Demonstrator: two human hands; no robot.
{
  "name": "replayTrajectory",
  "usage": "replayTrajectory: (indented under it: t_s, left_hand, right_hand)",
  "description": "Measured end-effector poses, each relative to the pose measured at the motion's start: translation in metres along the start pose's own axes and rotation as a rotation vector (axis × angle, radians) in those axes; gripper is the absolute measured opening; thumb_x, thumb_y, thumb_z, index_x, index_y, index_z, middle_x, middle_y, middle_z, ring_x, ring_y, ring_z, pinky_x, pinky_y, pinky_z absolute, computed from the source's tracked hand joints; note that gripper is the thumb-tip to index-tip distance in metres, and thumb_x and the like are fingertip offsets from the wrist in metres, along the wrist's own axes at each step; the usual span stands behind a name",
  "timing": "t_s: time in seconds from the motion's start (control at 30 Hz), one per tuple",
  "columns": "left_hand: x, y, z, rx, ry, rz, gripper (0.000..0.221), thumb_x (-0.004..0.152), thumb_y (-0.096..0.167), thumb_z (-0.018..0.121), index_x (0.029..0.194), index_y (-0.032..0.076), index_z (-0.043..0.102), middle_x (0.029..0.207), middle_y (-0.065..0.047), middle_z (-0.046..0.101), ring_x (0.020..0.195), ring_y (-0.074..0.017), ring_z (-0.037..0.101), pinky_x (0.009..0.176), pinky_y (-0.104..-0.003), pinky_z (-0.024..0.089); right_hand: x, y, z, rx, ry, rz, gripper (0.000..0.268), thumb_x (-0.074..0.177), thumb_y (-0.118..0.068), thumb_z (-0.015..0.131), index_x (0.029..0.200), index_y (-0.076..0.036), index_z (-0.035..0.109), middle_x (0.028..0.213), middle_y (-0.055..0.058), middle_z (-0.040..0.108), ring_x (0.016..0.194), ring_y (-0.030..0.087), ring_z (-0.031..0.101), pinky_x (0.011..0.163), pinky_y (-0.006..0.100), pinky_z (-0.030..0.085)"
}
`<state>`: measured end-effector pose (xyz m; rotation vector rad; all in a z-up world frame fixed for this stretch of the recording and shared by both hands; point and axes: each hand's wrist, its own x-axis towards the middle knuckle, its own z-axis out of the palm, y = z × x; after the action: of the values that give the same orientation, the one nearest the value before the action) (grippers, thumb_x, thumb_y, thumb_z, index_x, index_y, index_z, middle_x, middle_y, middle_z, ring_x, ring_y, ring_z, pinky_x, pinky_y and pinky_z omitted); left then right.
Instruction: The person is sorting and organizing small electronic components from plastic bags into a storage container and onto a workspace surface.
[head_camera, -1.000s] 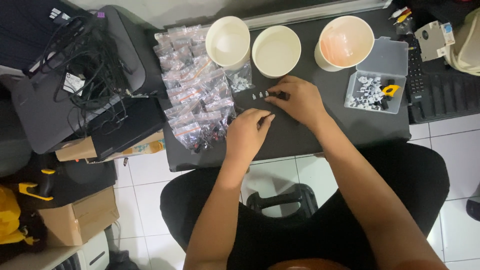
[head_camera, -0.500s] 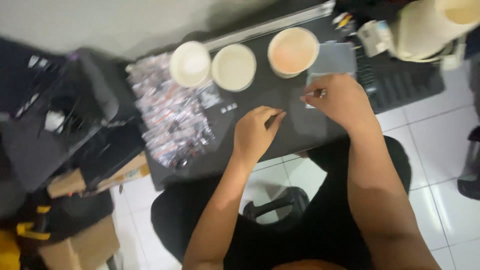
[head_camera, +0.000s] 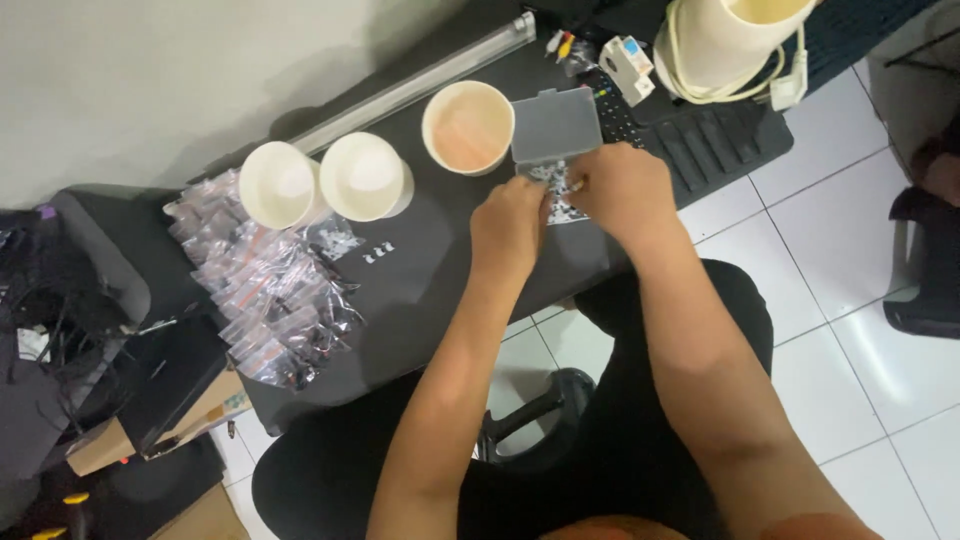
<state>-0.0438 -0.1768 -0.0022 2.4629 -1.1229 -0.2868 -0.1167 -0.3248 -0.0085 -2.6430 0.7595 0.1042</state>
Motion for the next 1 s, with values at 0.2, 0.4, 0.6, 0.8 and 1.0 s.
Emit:
replayTrajectory:
  t_s: [0.2, 0.4, 0.6, 0.8, 1.0]
  left_hand:
    - [0.015, -0.013, 0.031, 0.13, -0.038, -0.023, 0.007, 0.093, 0.011, 0.069, 0.092, 0.008, 0.076, 0.078, -0.006, 0.069, 0.079, -0.0244, 0.072, 0.067, -0.037, 0.061]
    - [0.011, 0.002, 0.002, 0.026, -0.015, -0.027, 0.009, 0.093, 0.013, 0.068, 0.091, 0.007, 0.075, 0.075, -0.008, 0.066, 0.077, -0.0267, 0.07, 0.065, -0.039, 0.06]
    - [0.007, 0.0, 0.001, -0.059, -0.015, -0.069, 0.016, 0.096, 0.017, 0.066, 0.104, 0.009, 0.076, 0.085, -0.008, 0.07, 0.085, -0.0266, 0.071, 0.07, -0.04, 0.06]
    - [-0.001, 0.007, -0.008, -0.334, 0.128, -0.121, 0.023, 0.105, 0.029, 0.06, 0.107, 0.012, 0.075, 0.086, -0.006, 0.071, 0.073, -0.0201, 0.071, 0.062, -0.033, 0.06]
    - [-0.008, -0.005, -0.003, -0.5, 0.173, -0.167, 0.018, 0.101, 0.025, 0.068, 0.099, 0.009, 0.075, 0.077, -0.006, 0.069, 0.068, -0.0192, 0.071, 0.055, -0.029, 0.056]
  right_hand:
    - [-0.003, -0.012, 0.002, -0.1, 0.042, -0.018, 0.011, 0.08, -0.022, 0.079, 0.089, -0.024, 0.084, 0.071, 0.004, 0.076, 0.067, 0.028, 0.075, 0.059, 0.035, 0.06]
    - [0.0, 0.002, 0.01, 0.015, 0.074, -0.078, 0.013, 0.082, -0.017, 0.075, 0.091, -0.015, 0.083, 0.066, 0.009, 0.073, 0.061, 0.03, 0.073, 0.055, 0.036, 0.06]
    - [-0.004, -0.003, -0.007, 0.137, 0.049, -0.071, 0.016, 0.085, -0.02, 0.074, 0.093, -0.009, 0.083, 0.069, 0.013, 0.074, 0.062, 0.032, 0.073, 0.053, 0.038, 0.058]
    - [-0.006, -0.005, -0.024, 0.294, 0.036, -0.148, 0.015, 0.086, -0.02, 0.077, 0.09, -0.005, 0.082, 0.076, 0.015, 0.076, 0.066, 0.035, 0.073, 0.057, 0.041, 0.059]
    - [-0.02, -0.028, -0.047, 0.391, -0.057, -0.151, 0.019, 0.084, -0.019, 0.08, 0.092, -0.003, 0.081, 0.085, 0.015, 0.078, 0.075, 0.035, 0.075, 0.064, 0.044, 0.06]
